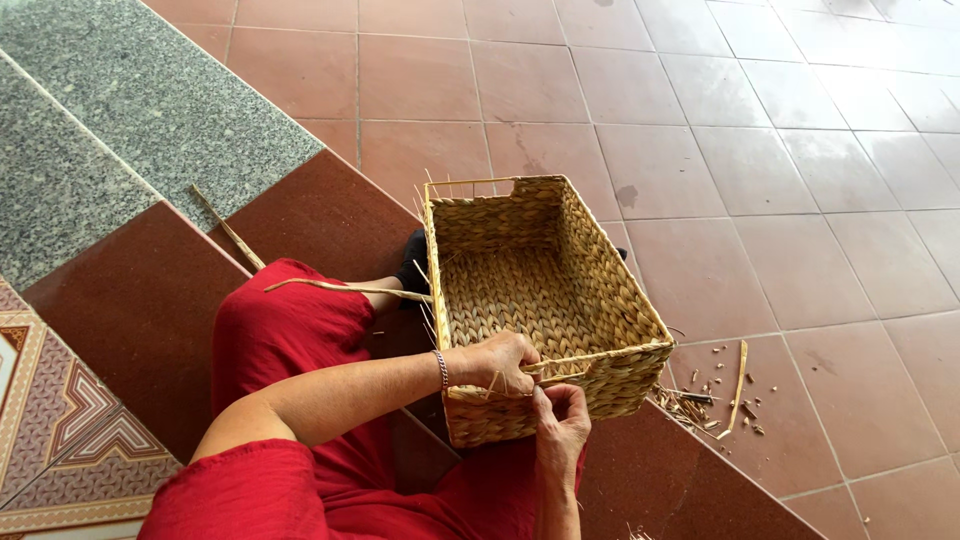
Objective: The person weaves a rectangular basket using dried palm leaves, interlacing strips through the vertical frame and trimming excess with scissors. The basket is held on the lap and rotated as needed to continue the weave.
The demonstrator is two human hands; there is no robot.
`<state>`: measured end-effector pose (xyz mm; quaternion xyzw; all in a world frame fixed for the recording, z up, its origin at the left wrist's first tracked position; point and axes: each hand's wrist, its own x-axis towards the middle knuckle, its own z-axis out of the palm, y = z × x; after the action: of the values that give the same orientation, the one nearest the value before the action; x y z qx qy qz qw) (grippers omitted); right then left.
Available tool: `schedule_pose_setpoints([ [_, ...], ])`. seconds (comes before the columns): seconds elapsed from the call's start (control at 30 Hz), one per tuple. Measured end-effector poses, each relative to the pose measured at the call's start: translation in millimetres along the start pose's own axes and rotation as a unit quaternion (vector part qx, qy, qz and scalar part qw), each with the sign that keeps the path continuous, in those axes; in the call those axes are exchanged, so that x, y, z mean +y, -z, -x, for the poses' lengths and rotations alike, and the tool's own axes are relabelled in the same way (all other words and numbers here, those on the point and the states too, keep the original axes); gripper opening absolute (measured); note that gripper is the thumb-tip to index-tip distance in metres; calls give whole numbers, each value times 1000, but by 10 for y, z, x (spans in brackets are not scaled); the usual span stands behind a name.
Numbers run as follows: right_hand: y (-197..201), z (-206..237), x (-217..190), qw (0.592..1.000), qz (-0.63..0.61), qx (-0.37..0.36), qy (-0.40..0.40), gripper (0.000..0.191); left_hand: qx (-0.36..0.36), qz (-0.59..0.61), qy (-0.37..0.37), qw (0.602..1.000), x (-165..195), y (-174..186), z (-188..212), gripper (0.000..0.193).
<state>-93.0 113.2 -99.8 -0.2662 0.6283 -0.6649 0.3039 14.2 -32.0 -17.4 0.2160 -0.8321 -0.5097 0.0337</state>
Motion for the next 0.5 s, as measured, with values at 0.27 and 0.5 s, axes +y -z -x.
schedule_pose_setpoints([
  [0.27,-136,191,18,985,145,40,89,19,-20,-11,4,1000,19,26,31,26],
  [0.5,-120,123,-146,983,164,7,80,13,-11,60,-12,998,31,64,61,27],
])
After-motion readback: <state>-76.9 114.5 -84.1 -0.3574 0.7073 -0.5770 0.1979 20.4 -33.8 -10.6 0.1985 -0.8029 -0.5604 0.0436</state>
